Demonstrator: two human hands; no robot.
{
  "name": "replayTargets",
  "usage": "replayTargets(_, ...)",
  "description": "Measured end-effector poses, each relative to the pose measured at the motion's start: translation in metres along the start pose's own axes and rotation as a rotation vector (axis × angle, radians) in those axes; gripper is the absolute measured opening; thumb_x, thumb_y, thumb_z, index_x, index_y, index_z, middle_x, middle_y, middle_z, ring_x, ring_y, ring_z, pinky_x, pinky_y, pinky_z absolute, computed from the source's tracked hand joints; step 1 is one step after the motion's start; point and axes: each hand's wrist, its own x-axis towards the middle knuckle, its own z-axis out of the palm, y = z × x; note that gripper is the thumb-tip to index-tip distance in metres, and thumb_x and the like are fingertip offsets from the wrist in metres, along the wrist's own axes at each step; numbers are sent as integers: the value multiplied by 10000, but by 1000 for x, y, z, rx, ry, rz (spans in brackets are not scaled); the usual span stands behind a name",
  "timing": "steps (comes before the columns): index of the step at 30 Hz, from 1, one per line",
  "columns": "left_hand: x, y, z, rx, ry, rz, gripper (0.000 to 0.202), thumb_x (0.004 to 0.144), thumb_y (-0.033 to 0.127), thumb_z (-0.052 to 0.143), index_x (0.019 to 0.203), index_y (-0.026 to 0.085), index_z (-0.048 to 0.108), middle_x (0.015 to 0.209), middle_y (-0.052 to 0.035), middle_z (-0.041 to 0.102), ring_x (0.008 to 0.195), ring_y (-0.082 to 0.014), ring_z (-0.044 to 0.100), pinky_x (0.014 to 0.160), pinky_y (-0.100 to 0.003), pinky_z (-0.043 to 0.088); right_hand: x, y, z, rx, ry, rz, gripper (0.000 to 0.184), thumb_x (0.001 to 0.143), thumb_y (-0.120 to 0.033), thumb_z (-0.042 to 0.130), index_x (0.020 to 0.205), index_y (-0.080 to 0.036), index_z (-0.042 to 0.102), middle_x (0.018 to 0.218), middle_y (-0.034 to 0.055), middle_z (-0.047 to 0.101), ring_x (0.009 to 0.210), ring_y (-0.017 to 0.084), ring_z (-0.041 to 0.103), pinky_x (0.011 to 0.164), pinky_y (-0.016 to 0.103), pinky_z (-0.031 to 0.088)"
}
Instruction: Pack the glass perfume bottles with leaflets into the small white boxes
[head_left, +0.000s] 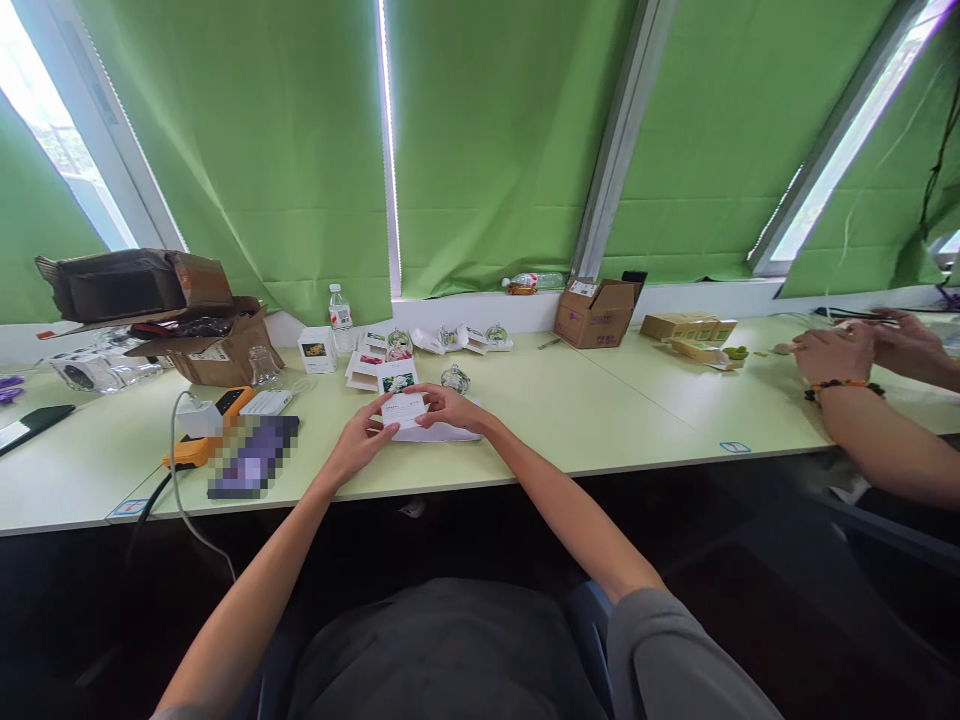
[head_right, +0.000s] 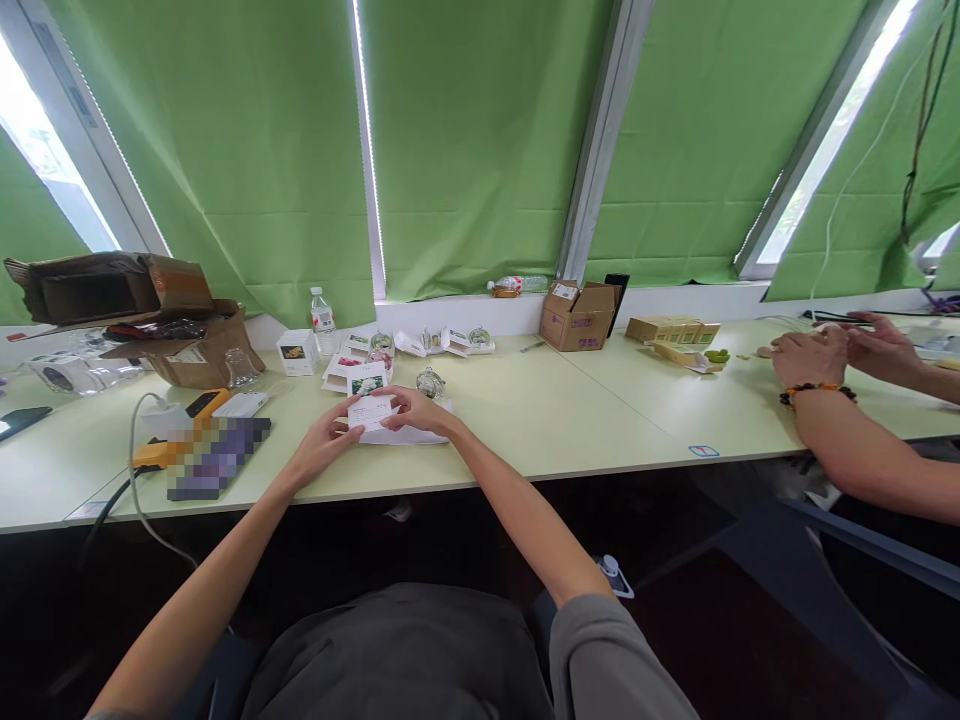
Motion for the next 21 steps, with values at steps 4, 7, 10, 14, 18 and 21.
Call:
replayTargets(4, 0, 1, -1, 7, -20, -2, 677, 834, 449, 609, 1447, 271, 384, 1232, -99, 580, 873, -192, 641, 757, -324, 536, 0, -1, 0, -3, -1, -9, 688, 715, -297, 777, 1349, -268, 511, 975, 33, 606, 779, 136, 618, 732, 298, 564)
replayTargets(7, -1, 2, -1, 4, -27, -1, 680, 835, 447, 609, 1451, 275, 377, 1227, -98, 581, 876, -191, 638, 767, -329, 534, 0, -2, 0, -1, -3, -13, 682, 715, -301, 777, 1345, -266, 517, 987, 36, 605, 791, 136, 617, 739, 297, 565)
replayTargets(10, -1, 3, 0, 0, -22, -2, 678, 837, 448, 607, 1450, 271, 377, 1213, -99, 583, 868, -190, 639, 761, -329, 534, 0, -2, 0, 5, -2, -15, 679, 714, -298, 777, 1342, -269, 520, 1001, 40, 608, 800, 137, 614, 741, 297, 564)
replayTargets(14, -1, 3, 0, 2, -8, -4, 670, 832, 443, 612, 1441, 268, 393, 1188, -96, 590, 848, -188, 644, 741, -324, 535, -1, -2, 1, 16, -4, -11, 682, 713, -292, 773, 1346, -272, 519, 1014, 45, 612, 812, 144, 610, 751, 309, 561)
replayTargets(18, 0, 2, 0, 0, -7, -8, 670, 834, 429, 616, 1444, 271, 386, 1215, -102, 581, 859, -191, 648, 744, -321, 535, -2, -3, 0, -30, -3, -11, 704, 709, -279, 774, 1359, -287, 503, 1032, 40, 610, 806, 138, 600, 759, 305, 539)
replayTargets(21, 0, 2, 0, -36, -14, -13, 665, 836, 423, 617, 1442, 271, 388, 1223, -102, 580, 857, -190, 650, 762, -334, 539, -1, -3, 0, -60, -1, -17, 721, 703, -258, 773, 1366, -291, 495, 1044, 40, 612, 808, 137, 592, 749, 295, 522)
